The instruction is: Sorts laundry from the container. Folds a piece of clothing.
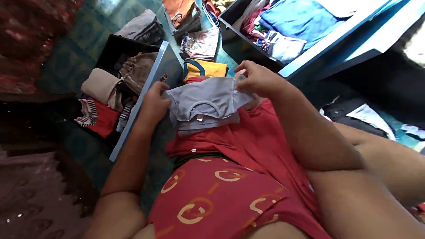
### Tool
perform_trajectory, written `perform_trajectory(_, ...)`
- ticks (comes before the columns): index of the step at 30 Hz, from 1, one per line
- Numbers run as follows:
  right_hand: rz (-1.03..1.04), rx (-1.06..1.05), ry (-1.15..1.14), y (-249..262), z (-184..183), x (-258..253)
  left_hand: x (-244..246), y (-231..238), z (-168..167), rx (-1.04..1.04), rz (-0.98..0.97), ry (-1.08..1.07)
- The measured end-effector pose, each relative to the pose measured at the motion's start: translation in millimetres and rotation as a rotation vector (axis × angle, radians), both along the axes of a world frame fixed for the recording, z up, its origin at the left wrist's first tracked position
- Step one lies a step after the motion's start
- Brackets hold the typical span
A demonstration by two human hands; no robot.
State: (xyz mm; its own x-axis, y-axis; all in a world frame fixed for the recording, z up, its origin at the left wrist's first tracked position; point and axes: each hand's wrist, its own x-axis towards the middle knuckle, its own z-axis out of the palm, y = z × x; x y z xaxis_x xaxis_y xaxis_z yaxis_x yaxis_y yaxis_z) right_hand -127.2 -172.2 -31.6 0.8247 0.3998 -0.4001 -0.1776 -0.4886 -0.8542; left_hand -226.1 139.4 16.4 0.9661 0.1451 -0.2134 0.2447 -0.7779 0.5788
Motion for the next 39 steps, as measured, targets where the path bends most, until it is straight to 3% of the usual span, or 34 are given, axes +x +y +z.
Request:
perform_trajectory(3,0.054,0.230,0.115,15.7,13.9,-13.4,10.1,-19.4,-6.1,-0.188,-0.154,0.146)
perform_trajectory(5,0.009,0.268,0.123,10.8,9.0,-4.2,16.9,-16.8,-6.9,-0.275,-0.023,0.088)
perform_trajectory(8,-0.160,0.141,0.025,-7.6,-19.3,17.0,29.0,5.5,-13.8,-0.166,0.152,-0.009)
perform_trajectory(12,-0.121,0.093,0.141,-6.3,-52.6,19.7,26.8,11.5,-41.4,-0.071,0.216,0.312)
perform_trajectory(15,-0.132,0.137,0.277,12.8,-60.1,14.5,27.7,16.5,-77.9,-0.389,0.443,0.385)
perform_trajectory(18,-0.211,0.121,0.225,20.1,-71.1,15.4,32.2,20.5,-96.3,-0.612,0.548,0.330)
perform_trajectory(20,-0.199,0.089,0.009,17.8,-71.5,14.8,35.0,19.8,-99.4,-0.560,0.452,0.151)
perform_trajectory(23,-0.037,0.080,-0.326,13.3,-61.2,17.1,37.2,14.7,-79.2,-0.298,0.164,-0.045)
perform_trajectory(28,0.264,-0.200,-0.740,24.0,-30.9,-4.1,8.2,-14.9,-32.8,0.096,-0.245,-0.028)
perform_trajectory(32,0.514,-0.394,-0.598,46.8,1.7,-37.5,-5.9,-21.0,-47.5,0.186,-0.307,-0.075)
perform_trajectory(39,0.598,-0.335,-0.535,37.7,9.6,-32.6,-24.4,7.4,-55.3,0.064,-0.358,-0.323)
